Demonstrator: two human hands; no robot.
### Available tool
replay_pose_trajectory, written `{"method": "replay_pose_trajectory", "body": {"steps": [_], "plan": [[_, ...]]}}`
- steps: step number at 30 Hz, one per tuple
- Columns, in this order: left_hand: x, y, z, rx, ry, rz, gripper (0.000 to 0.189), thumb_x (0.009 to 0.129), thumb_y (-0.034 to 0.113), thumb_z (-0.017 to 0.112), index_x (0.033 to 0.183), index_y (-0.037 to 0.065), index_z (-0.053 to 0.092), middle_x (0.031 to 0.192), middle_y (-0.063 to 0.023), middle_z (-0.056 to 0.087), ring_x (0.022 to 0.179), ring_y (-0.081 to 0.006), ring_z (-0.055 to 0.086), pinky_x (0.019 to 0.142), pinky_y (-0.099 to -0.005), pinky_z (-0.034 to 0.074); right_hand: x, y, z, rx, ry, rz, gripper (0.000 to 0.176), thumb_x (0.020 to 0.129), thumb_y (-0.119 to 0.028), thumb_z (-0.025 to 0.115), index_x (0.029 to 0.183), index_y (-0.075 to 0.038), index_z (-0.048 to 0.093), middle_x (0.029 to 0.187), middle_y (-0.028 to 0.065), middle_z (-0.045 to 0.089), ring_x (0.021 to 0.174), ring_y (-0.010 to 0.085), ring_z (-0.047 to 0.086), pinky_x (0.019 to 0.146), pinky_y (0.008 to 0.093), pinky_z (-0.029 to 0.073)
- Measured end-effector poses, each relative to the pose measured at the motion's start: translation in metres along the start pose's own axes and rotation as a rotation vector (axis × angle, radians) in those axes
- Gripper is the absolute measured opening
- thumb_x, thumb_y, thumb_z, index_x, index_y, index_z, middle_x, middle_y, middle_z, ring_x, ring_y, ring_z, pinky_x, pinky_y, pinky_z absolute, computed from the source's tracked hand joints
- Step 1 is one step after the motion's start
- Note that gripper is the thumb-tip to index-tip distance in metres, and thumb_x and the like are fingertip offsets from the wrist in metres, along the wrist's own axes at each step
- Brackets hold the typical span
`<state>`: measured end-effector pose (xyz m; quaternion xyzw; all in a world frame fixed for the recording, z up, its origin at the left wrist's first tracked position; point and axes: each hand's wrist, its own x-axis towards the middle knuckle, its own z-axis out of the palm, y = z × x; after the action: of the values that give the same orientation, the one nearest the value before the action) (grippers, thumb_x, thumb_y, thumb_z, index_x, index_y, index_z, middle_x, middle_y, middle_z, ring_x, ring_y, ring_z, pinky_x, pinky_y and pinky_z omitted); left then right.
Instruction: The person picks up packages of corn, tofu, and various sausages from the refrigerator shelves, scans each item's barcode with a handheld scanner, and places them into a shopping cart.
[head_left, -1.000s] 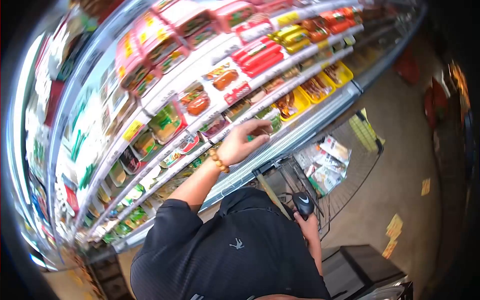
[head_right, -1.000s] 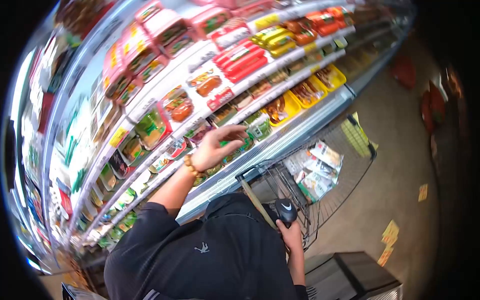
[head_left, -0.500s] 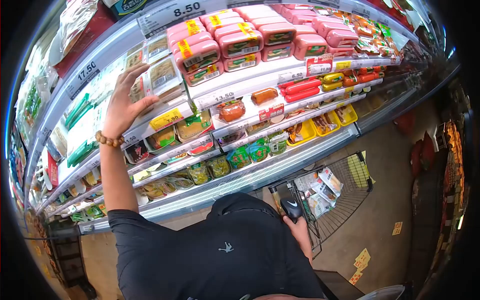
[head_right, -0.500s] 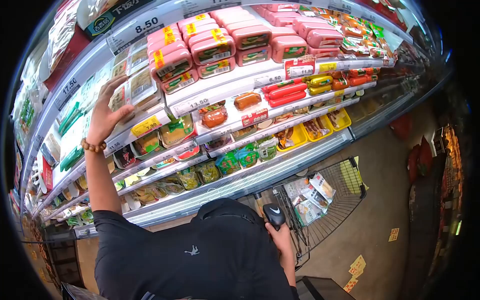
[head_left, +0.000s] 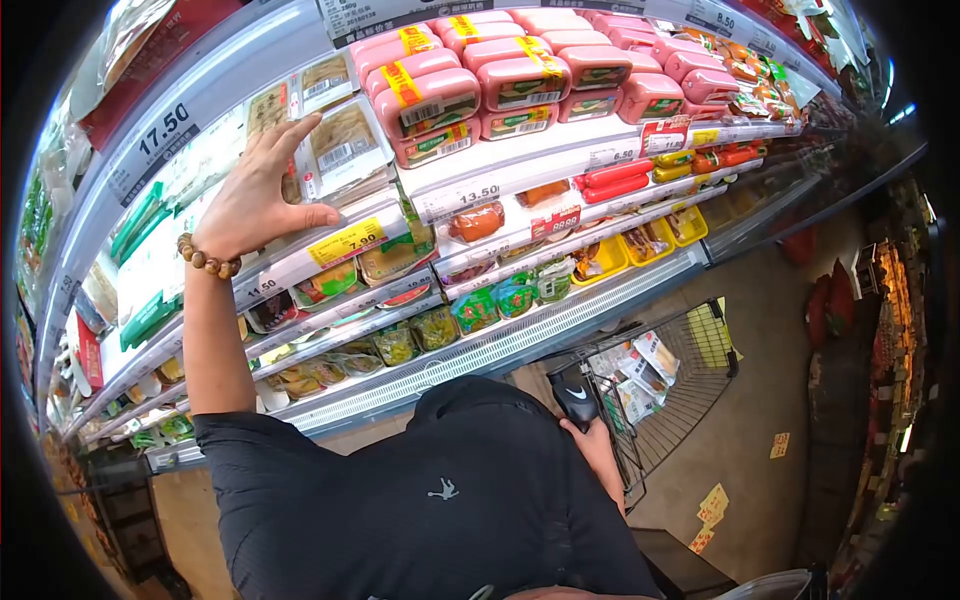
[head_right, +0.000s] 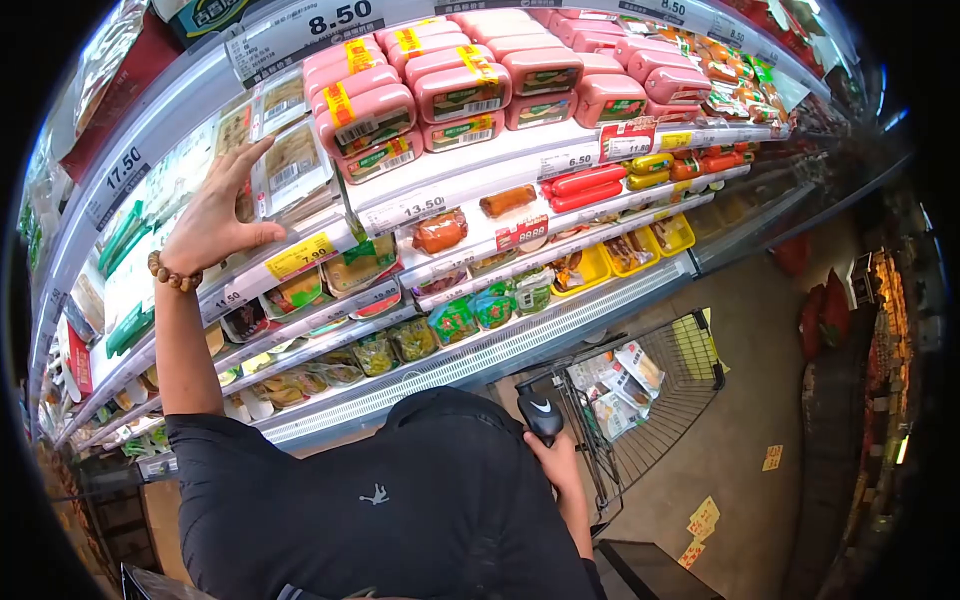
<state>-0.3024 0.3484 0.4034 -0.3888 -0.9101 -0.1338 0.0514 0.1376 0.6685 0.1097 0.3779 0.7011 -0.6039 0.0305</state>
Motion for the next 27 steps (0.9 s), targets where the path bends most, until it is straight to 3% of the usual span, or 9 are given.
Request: {"method": "replay_pose_trajectory", "body": {"steps": [2,9,15,17,18,20,22,24,27], "plan": [[0.0,-0.004,0.006,0.01,0.088,0.055,0.106,0.071,0.054,0.087,0.156,0.008,0.044,0.144,-0.0208,0.055,0.134,-0.0393,0.051,0.113,-0.0464,0.043,0.002,0.006,-0.001,-0.01,-0.012,0.037,0.035,0.09,-0.019,0.082,0.114,0.004,0.073,0.103,0.0102,0.078,0.096,0.0176,0.072,0.088,0.0323,0.053],[-0.015,0.018,-0.002,0.098,0.262,0.008,0.1,0.07,0.039,0.088,0.156,0.013,0.046,0.142,-0.0194,0.056,0.132,-0.0386,0.051,0.113,-0.0478,0.041,0.001,0.015,-0.005,0.002,0.014,-0.008,0.026,0.091,-0.02,0.079,0.108,-0.001,0.078,0.084,0.0045,0.074,0.076,0.0119,0.067,0.073,0.0302,0.051],[-0.051,0.027,-0.001,0.018,0.314,-0.033,0.104,0.073,0.043,0.088,0.157,0.003,0.041,0.153,-0.0181,0.049,0.14,-0.035,0.045,0.117,-0.0444,0.037,-0.011,0.001,-0.013,-0.02,0.109,-0.011,0.03,0.091,-0.026,0.079,0.105,0.0,0.072,0.073,0.0025,0.067,0.066,0.0109,0.062,0.064,0.0299,0.049],[-0.06,0.039,-0.004,0.037,0.371,-0.008,0.107,0.074,0.046,0.088,0.158,0.001,0.04,0.155,-0.0182,0.048,0.145,-0.0338,0.042,0.119,-0.0444,0.034,-0.001,0.014,-0.019,-0.03,-0.107,0.077,0.036,0.091,-0.027,0.079,0.109,0.003,0.069,0.083,0.0055,0.071,0.076,0.0132,0.065,0.074,0.0317,0.052],[-0.066,0.044,-0.007,0.085,0.41,0.003,0.108,0.073,0.048,0.088,0.158,0.001,0.039,0.155,-0.0186,0.047,0.146,-0.0338,0.04,0.12,-0.0449,0.033,-0.001,0.02,-0.02,-0.016,-0.077,0.073,0.036,0.091,-0.027,0.079,0.109,0.003,0.069,0.083,0.0055,0.071,0.076,0.0132,0.065,0.074,0.0317,0.052],[-0.073,0.069,-0.005,-0.001,0.515,0.048,0.113,0.072,0.051,0.089,0.159,0.002,0.038,0.158,-0.0193,0.044,0.147,-0.0335,0.04,0.12,-0.0468,0.032,-0.001,0.028,-0.015,0.001,-0.041,0.017,0.038,0.091,-0.032,0.08,0.103,0.002,0.068,0.074,0.0047,0.068,0.066,0.0131,0.065,0.063,0.0318,0.051],[-0.073,0.086,0.009,-0.251,0.546,0.113,0.122,0.07,0.062,0.088,0.162,0.005,0.033,0.163,-0.0152,0.037,0.152,-0.0306,0.034,0.121,-0.05,0.034,-0.003,0.029,-0.016,0.022,-0.025,0.008,0.04,0.09,-0.032,0.081,0.104,0.003,0.067,0.075,0.0051,0.068,0.067,0.0134,0.066,0.064,0.0311,0.051],[-0.064,0.107,0.023,-0.374,0.515,0.242,0.122,0.062,0.052,0.094,0.159,0.003,0.039,0.155,-0.0211,0.043,0.145,-0.0368,0.04,0.119,-0.0512,0.032,-0.006,0.026,-0.017,0.052,0.014,0.008,0.042,0.089,-0.033,0.082,0.108,0.002,0.068,0.075,0.0054,0.069,0.066,0.0139,0.067,0.065,0.0313,0.052],[-0.035,0.148,0.053,-0.373,0.366,0.383,0.116,0.057,0.038,0.096,0.155,0.005,0.044,0.151,-0.0237,0.047,0.14,-0.0415,0.044,0.116,-0.0543,0.034,-0.021,0.003,-0.024,-0.076,0.14,-0.055,0.046,0.088,-0.03,0.083,0.117,0.002,0.067,0.091,0.0126,0.074,0.085,0.0219,0.072,0.082,0.0365,0.055]]}}
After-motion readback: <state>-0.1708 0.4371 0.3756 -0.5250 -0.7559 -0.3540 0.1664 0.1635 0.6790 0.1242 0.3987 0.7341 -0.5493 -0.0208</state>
